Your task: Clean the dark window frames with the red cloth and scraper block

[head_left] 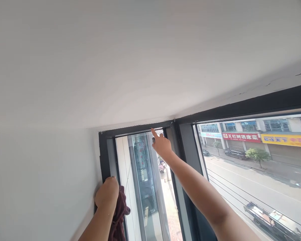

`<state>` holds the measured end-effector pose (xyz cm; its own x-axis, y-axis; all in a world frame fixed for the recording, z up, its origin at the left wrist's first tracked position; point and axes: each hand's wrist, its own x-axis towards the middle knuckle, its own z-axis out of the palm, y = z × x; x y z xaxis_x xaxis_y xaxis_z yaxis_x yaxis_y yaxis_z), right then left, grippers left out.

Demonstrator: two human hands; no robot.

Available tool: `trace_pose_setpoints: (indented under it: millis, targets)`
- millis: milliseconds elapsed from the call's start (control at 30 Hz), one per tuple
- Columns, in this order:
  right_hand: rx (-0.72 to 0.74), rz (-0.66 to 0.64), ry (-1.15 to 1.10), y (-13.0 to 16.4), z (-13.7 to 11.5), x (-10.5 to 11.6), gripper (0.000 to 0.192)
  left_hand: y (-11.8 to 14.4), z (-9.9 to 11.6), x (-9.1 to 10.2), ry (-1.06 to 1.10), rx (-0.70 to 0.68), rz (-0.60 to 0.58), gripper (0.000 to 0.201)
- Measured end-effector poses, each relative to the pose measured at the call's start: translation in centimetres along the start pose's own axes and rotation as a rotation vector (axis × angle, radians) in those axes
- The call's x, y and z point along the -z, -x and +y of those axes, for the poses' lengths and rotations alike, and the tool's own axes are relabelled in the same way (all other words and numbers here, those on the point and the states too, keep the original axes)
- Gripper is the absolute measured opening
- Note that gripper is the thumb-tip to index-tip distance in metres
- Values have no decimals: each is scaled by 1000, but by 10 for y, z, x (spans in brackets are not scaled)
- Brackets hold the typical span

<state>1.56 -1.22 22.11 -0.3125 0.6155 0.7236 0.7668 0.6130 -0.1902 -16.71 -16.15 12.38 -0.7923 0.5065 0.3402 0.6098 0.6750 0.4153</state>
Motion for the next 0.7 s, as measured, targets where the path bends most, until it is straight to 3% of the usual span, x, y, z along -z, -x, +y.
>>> trace_pose_setpoints:
  millis: [233,700]
  targets:
    - [93,-27,182,-5,12,11,80,-1,2,1,-10,15,-9,57]
    - [157,-48,296,-9,16,24,83,-1,2,-4,-55,0,25,55]
